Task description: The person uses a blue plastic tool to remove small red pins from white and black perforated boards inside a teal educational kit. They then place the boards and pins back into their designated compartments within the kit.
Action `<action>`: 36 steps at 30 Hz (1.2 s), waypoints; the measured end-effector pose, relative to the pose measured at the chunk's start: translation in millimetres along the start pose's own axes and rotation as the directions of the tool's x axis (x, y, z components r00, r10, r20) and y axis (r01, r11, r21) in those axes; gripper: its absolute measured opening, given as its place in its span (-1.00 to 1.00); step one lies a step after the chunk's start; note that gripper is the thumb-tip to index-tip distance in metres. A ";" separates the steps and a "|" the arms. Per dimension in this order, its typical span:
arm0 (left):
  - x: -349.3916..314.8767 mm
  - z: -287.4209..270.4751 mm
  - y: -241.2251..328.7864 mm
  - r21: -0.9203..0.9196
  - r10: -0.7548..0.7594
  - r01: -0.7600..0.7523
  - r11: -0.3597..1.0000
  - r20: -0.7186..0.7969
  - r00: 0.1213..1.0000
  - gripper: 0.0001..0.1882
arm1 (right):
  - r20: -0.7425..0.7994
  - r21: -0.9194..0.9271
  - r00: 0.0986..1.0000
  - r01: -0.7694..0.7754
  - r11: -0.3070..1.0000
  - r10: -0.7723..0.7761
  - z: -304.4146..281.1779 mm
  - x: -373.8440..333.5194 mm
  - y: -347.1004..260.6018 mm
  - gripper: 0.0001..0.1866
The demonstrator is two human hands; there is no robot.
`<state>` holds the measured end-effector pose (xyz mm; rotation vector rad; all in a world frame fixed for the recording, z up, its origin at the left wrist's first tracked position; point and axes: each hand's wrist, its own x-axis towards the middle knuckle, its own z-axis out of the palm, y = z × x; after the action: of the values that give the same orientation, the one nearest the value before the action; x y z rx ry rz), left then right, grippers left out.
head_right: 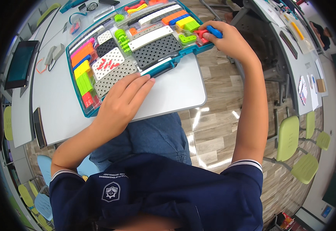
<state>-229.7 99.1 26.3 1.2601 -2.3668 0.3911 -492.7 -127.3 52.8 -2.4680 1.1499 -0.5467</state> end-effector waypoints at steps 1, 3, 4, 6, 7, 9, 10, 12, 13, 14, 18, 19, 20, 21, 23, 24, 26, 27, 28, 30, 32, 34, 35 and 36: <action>-4.2 0.3 1.1 -0.010 -0.018 0.017 1.000 -0.013 1.000 -0.56 | 0.007 0.015 0.999 -0.034 0.999 0.034 -0.5 -2.0 -1.5 -0.74; -10.1 0.7 2.9 -0.018 -0.042 0.042 0.999 -0.027 0.999 -0.56 | 0.003 0.040 0.997 -0.073 0.997 0.073 0.8 -6.5 -5.2 -0.73; -12.3 0.8 3.5 -0.014 -0.050 0.050 0.999 -0.030 0.998 -0.56 | -0.008 0.050 0.997 -0.076 0.996 0.076 1.7 -8.3 -7.1 -0.73; -17.4 -0.6 4.7 -0.010 -0.067 0.066 0.998 -0.037 0.997 -0.56 | -0.016 0.077 0.998 -0.055 0.995 0.057 3.6 -11.8 -11.3 -0.73; -20.2 -1.9 6.0 -0.009 -0.076 0.075 0.997 -0.038 0.996 -0.56 | -0.012 0.097 0.999 -0.033 0.995 0.034 4.5 -14.4 -13.5 -0.73; -29.0 -6.5 7.8 -0.004 -0.115 0.115 0.993 -0.039 0.993 -0.57 | -0.021 0.120 1.000 0.015 0.993 -0.013 7.6 -19.0 -21.2 -0.73; -34.4 -9.0 10.0 -0.001 -0.144 0.144 0.990 -0.036 0.989 -0.58 | -0.034 0.124 0.999 0.038 0.992 -0.034 9.5 -23.3 -26.4 -0.73; -46.1 -12.7 14.3 0.020 -0.210 0.212 0.977 -0.068 0.975 -0.60 | -0.040 0.130 0.997 0.072 0.989 -0.067 13.9 -32.6 -39.7 -0.73; -52.7 -13.0 15.8 0.035 -0.245 0.250 0.968 -0.104 0.964 -0.61 | -0.032 0.130 0.996 0.082 0.988 -0.079 17.2 -37.8 -48.2 -0.74; -59.3 -13.9 17.9 0.050 -0.272 0.281 0.958 -0.137 0.952 -0.61 | -0.021 0.131 0.996 0.089 0.987 -0.087 20.2 -43.6 -56.4 -0.74; -87.0 -20.9 22.3 0.053 -0.401 0.423 0.905 -0.228 0.887 -0.62 | 0.014 0.136 0.993 0.113 0.984 -0.116 34.3 -65.5 -91.0 -0.72; -92.0 -23.2 22.8 0.052 -0.421 0.445 0.894 -0.243 0.874 -0.62 | 0.011 0.134 0.992 0.120 0.984 -0.123 37.9 -70.8 -98.3 -0.73; -96.4 -26.6 22.0 0.050 -0.432 0.458 0.888 -0.258 0.864 -0.62 | 0.003 0.126 0.993 0.119 0.985 -0.120 41.6 -75.0 -105.4 -0.74; -98.7 -29.6 23.1 0.055 -0.451 0.478 0.877 -0.253 0.856 -0.65 | -0.005 0.120 0.994 0.112 0.986 -0.112 44.1 -80.0 -110.9 -0.74; -102.6 -36.9 22.9 0.036 -0.483 0.505 0.862 -0.239 0.842 -0.68 | -0.031 0.096 0.993 0.112 0.989 -0.110 49.0 -88.3 -120.4 -0.76; -103.5 -39.6 24.9 0.024 -0.498 0.518 0.855 -0.237 0.834 -0.69 | -0.036 0.088 0.996 0.090 0.992 -0.087 49.9 -92.1 -123.3 -0.76; -103.9 -41.2 25.0 -0.025 -0.499 0.509 0.860 -0.246 0.831 -0.71 | -0.067 0.071 0.995 0.078 0.994 -0.073 51.2 -96.9 -127.3 -0.76; -104.5 -41.9 26.3 -0.048 -0.517 0.522 0.852 -0.241 0.821 -0.73 | -0.095 0.049 0.994 0.062 0.997 -0.057 52.9 -96.5 -128.5 -0.77; -104.5 -42.3 27.3 -0.068 -0.507 0.507 0.859 -0.249 0.825 -0.73 | -0.085 0.059 0.996 0.026 0.998 -0.021 53.3 -97.8 -129.7 -0.77; -102.9 -44.7 25.5 -0.107 -0.518 0.507 0.855 -0.238 0.822 -0.75 | -0.090 0.081 0.994 -0.058 0.995 0.066 54.0 -98.1 -131.2 -0.77; -100.1 -60.2 19.0 -0.253 -0.589 0.537 0.805 -0.236 0.772 -0.79 | -0.093 0.077 0.993 -0.067 0.995 0.074 55.4 -97.9 -132.2 -0.77; -93.1 -89.8 4.8 -0.415 -0.633 0.501 0.759 -0.295 0.716 -0.81 | -0.104 0.090 0.991 -0.079 0.993 0.088 56.1 -99.0 -132.7 -0.78; -87.8 -109.2 -5.0 -0.419 -0.516 0.329 0.846 -0.493 0.701 -0.76 | -0.113 0.099 0.990 -0.076 0.992 0.087 57.6 -99.1 -133.2 -0.78; -83.3 -126.8 -6.2 -0.684 -0.736 0.284 0.672 -0.577 0.354 -0.66 | -0.130 0.115 0.988 -0.069 0.991 0.084 59.0 -99.4 -133.5 -0.78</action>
<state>-153.1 210.4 95.6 1.1396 -1.0109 0.1025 -437.3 40.3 46.5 -2.3133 1.2261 -0.7430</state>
